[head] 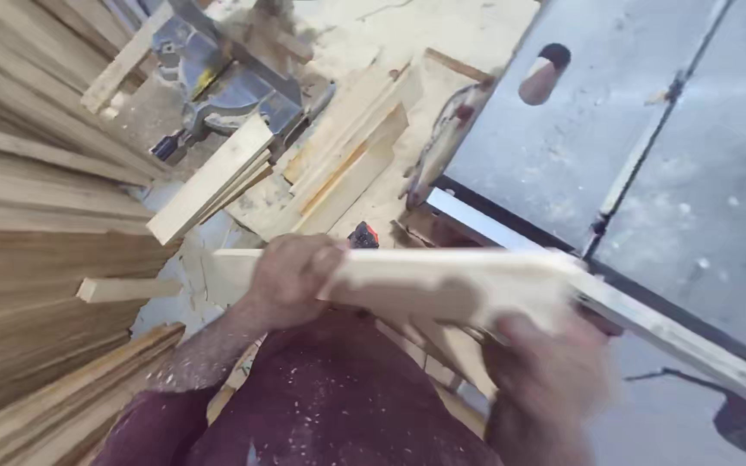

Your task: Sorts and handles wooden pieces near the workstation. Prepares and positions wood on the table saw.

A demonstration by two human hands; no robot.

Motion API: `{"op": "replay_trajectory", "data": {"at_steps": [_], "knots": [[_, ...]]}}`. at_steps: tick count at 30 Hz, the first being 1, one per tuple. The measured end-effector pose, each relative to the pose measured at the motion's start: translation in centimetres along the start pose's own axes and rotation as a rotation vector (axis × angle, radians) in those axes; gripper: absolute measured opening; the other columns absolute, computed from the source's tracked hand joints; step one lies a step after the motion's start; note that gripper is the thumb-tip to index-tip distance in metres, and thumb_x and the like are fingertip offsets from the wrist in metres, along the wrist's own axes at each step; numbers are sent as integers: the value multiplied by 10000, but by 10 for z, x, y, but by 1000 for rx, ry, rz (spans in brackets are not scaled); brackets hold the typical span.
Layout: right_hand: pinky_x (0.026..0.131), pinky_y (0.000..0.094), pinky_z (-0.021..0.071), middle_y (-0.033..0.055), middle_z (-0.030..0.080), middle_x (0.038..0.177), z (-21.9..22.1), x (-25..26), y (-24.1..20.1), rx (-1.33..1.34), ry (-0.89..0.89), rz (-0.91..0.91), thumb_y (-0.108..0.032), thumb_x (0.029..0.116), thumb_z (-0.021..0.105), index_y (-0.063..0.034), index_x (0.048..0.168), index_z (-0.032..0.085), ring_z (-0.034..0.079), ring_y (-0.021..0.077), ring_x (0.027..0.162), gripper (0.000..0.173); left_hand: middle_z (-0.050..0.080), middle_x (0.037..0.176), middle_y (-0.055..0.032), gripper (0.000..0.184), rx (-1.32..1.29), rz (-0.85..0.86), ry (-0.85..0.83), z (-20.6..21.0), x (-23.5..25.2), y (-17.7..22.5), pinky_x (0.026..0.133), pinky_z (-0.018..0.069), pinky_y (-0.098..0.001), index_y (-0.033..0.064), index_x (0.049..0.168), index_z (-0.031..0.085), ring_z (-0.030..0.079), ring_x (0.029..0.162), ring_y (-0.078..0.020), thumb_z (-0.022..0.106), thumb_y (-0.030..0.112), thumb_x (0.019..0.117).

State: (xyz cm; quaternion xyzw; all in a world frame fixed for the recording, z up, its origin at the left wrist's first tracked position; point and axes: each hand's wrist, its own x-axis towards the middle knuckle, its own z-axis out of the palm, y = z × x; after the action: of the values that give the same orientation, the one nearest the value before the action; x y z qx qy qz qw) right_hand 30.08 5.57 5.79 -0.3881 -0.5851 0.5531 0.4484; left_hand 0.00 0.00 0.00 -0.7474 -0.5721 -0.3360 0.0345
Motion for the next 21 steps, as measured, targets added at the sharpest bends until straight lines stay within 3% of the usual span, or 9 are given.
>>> {"op": "replay_trajectory", "data": {"at_steps": [2, 3, 5, 8, 10, 13, 15, 19, 21], "knots": [[832, 336, 637, -40, 736, 1047, 50, 41, 38, -107, -180, 138, -364, 1000, 635, -123, 1201, 661, 714, 79, 937, 316, 695, 1187, -241, 798, 65, -169, -126, -16, -30, -58, 875, 554, -598, 44, 1368, 582, 686, 1049, -405, 825, 508, 767], [888, 367, 622, 49, 723, 1168, 72, 57, 56, -194, -286, 185, -398, 1001, 619, -53, 1324, 598, 711, 131, 1025, 473, 680, 1223, -258, 851, 111, -292, -187, -24, -42, -87, 910, 550, -613, 21, 1396, 561, 675, 1096, -422, 819, 542, 775], [1036, 421, 557, 139, 592, 1430, 110, 87, 91, -476, -419, 363, -571, 971, 585, -55, 1537, 432, 636, 207, 1244, 782, 613, 1325, -289, 992, 228, -579, -301, -39, -54, -141, 965, 511, -648, 13, 1493, 455, 622, 1193, -458, 783, 608, 771], [1020, 570, 511, 239, 634, 1302, 155, 119, 146, -710, -313, 605, -637, 960, 578, 23, 1474, 468, 637, 360, 1197, 844, 546, 1408, -291, 1097, 300, -853, -360, -38, -53, -215, 1039, 460, -657, 29, 1540, 372, 559, 1277, -464, 800, 637, 733], [945, 585, 535, 254, 658, 1193, 176, 131, 174, -749, -216, 732, -682, 938, 572, 55, 1400, 485, 663, 383, 1112, 874, 530, 1437, -284, 1121, 310, -881, -382, -24, -45, -246, 1041, 463, -659, 41, 1549, 351, 552, 1296, -461, 807, 644, 721], [976, 607, 520, 308, 536, 1372, 200, 137, 194, -739, -98, 858, -757, 853, 625, 66, 1494, 343, 597, 433, 1220, 1081, 467, 1502, -296, 1136, 271, -803, -487, 10, -37, -274, 1103, 412, -663, 3, 1564, 322, 492, 1362, -471, 812, 624, 748], [937, 599, 548, 301, 533, 1370, 207, 138, 202, -751, -32, 855, -776, 793, 681, 49, 1522, 290, 615, 429, 1192, 1168, 364, 1586, -291, 1172, 278, -747, -516, 30, -37, -284, 1168, 321, -657, -10, 1581, 293, 386, 1441, -483, 771, 675, 759], [1033, 590, 501, 287, 560, 1386, 194, 136, 213, -594, 14, 798, -636, 797, 773, 24, 1587, 218, 592, 406, 1252, 1169, 330, 1622, -250, 1225, 263, -719, -500, 30, -35, -287, 1178, 308, -649, 23, 1596, 288, 371, 1456, -465, 741, 760, 728], [982, 542, 540, 243, 597, 1342, 185, 128, 217, -416, 54, 724, -459, 866, 737, -25, 1580, 264, 638, 345, 1175, 960, 335, 1621, -248, 1240, 248, -702, -499, 27, -38, -288, 1170, 306, -660, 33, 1605, 269, 378, 1450, -465, 749, 754, 718]]}}
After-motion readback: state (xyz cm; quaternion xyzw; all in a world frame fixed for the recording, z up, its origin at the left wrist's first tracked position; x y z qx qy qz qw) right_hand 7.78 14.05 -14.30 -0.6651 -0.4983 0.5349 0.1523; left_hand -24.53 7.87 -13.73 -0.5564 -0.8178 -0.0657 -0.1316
